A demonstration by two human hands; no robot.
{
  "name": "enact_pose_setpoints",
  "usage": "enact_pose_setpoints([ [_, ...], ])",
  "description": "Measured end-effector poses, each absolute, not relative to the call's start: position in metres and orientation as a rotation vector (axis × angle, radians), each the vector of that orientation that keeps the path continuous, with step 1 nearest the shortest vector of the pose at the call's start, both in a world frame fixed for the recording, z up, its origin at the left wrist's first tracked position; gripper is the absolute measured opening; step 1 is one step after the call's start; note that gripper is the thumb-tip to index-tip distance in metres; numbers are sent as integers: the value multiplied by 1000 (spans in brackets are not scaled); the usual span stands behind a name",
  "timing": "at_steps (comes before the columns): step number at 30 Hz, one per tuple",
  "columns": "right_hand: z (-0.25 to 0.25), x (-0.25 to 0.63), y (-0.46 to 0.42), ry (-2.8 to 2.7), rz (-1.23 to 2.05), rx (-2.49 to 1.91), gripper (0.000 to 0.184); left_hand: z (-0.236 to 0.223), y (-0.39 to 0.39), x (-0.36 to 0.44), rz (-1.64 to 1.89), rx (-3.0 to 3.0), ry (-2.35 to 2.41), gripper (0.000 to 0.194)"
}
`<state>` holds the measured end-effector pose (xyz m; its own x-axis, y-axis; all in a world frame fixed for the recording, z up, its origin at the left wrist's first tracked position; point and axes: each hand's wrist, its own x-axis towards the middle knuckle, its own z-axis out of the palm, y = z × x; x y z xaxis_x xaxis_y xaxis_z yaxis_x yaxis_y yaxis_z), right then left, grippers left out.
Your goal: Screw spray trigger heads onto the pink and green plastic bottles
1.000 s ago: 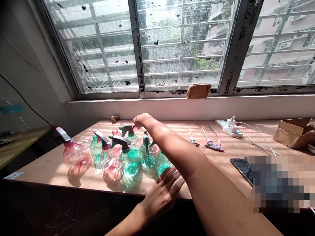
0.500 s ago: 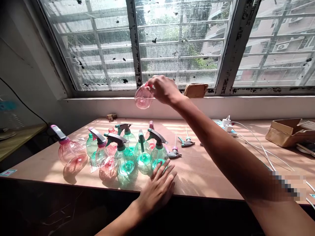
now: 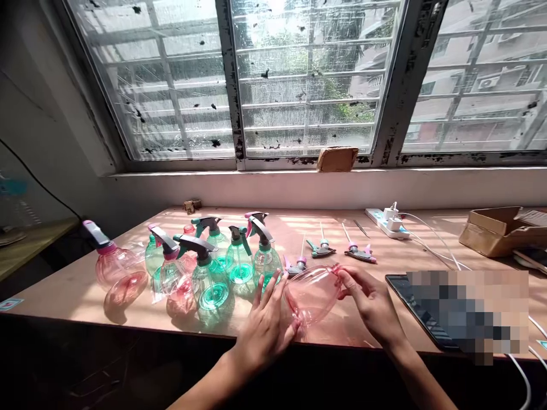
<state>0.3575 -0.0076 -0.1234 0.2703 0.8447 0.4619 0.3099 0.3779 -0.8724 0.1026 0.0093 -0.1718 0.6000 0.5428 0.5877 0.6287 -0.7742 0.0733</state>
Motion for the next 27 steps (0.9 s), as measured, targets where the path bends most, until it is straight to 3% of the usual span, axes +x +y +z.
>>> enact_pose_setpoints([
  [6, -142, 342, 0, -1164, 735, -1122, 39, -158, 7, 92, -1082, -2970, -885, 122],
  [12, -165, 345, 12, -1140, 814, -1162, 49, -151, 5, 92, -1216, -2989, -987, 97],
  [16, -173, 347, 26, -1504, 526, -1192, 47, -150, 5, 91, -1221, -3057, -920, 98],
  [22, -178, 351, 33, -1951, 699, -1091, 58, -152, 8, 83, -1298, -3147, -980, 88],
  [27, -186, 351, 37, -2049, 552, -1123, 61, -154, 7, 85, -1524, -3098, -1041, 77],
])
